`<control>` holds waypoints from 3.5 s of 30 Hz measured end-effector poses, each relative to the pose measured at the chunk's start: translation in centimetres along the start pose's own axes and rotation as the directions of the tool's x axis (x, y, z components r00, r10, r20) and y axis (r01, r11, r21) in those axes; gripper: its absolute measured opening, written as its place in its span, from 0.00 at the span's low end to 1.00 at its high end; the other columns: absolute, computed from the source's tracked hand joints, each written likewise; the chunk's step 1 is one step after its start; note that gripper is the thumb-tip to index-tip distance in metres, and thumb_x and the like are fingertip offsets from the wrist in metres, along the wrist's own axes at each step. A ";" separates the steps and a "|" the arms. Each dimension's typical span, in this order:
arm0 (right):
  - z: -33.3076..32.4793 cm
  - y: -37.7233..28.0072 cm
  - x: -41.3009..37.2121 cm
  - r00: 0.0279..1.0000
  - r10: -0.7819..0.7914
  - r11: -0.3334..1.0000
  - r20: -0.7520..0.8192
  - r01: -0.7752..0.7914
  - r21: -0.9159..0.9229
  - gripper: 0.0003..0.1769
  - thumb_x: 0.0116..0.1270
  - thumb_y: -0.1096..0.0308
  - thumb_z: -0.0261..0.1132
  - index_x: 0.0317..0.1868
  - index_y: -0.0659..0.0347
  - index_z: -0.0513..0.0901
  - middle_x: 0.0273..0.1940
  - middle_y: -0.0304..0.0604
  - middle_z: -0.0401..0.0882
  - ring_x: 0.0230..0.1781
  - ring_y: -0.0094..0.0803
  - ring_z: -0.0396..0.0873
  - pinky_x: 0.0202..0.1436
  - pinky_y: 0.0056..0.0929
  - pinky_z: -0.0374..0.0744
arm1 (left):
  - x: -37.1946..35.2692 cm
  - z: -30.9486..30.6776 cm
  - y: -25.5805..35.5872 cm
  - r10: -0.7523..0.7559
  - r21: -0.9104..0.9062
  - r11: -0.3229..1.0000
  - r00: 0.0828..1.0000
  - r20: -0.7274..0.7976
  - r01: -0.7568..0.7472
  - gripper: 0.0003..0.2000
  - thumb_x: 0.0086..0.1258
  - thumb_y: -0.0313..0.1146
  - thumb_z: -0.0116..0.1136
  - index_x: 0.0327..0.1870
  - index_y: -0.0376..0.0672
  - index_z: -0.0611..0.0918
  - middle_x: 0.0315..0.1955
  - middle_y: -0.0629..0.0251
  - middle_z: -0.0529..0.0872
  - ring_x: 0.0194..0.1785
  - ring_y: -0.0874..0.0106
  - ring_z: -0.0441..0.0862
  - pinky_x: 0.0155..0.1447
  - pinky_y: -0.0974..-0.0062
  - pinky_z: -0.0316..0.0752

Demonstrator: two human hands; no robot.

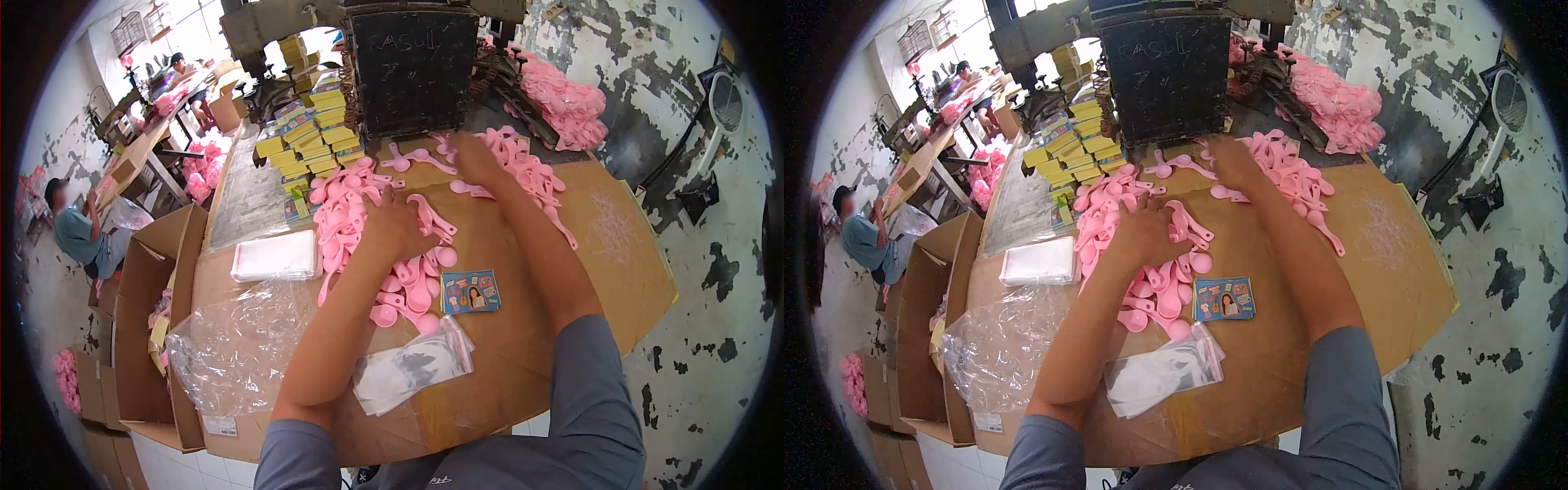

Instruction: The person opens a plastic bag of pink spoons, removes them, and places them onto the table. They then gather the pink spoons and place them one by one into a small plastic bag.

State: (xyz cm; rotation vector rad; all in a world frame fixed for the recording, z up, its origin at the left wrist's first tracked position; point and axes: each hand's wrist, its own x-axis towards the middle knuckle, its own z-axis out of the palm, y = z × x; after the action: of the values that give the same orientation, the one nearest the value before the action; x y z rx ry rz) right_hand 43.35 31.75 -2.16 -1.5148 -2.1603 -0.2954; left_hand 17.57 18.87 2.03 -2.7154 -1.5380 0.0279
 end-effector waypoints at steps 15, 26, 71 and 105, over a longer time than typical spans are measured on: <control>4.0 -2.7 1.2 0.944 -0.281 0.953 -0.173 0.252 -0.170 0.14 0.64 0.71 0.64 0.49 0.64 0.89 0.52 0.54 0.86 0.57 0.50 0.82 0.62 0.51 0.76 | 0.3 0.6 -0.4 0.016 -0.041 0.999 1.000 -0.015 -0.016 0.47 0.60 0.68 0.62 0.76 0.45 0.73 0.80 0.50 0.64 0.84 0.49 0.57 0.81 0.29 0.48; 2.8 -6.3 2.3 0.977 -0.195 0.906 0.080 0.149 0.396 0.09 0.68 0.68 0.66 0.42 0.64 0.79 0.62 0.52 0.80 0.64 0.52 0.77 0.64 0.45 0.75 | 0.1 -0.1 -1.1 0.027 -0.142 0.989 0.996 -0.082 -0.039 0.53 0.55 0.77 0.62 0.76 0.43 0.73 0.79 0.52 0.66 0.83 0.48 0.57 0.82 0.35 0.49; -4.2 -8.2 -5.4 0.841 -0.172 0.689 0.513 -0.270 0.672 0.26 0.65 0.77 0.65 0.64 0.63 0.79 0.50 0.39 0.83 0.51 0.26 0.80 0.56 0.30 0.80 | 0.7 -1.0 -4.7 0.102 -0.325 0.938 0.992 -0.070 -0.119 0.28 0.65 0.51 0.66 0.64 0.49 0.85 0.59 0.57 0.88 0.66 0.58 0.82 0.80 0.37 0.54; -3.0 -6.0 -5.5 0.940 -0.017 0.542 0.340 -0.277 0.793 0.09 0.75 0.74 0.63 0.50 0.66 0.88 0.36 0.39 0.86 0.27 0.23 0.81 0.30 0.24 0.81 | 0.1 -0.6 -3.2 0.205 -0.328 0.914 0.970 -0.130 -0.238 0.30 0.62 0.48 0.67 0.67 0.52 0.82 0.59 0.61 0.88 0.70 0.60 0.79 0.83 0.39 0.44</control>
State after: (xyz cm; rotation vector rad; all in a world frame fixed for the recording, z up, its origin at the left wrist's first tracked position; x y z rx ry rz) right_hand 40.01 23.76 -1.75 -1.1392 -1.8841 0.9931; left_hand 14.90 20.59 2.73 -3.0915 -1.3073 -0.3952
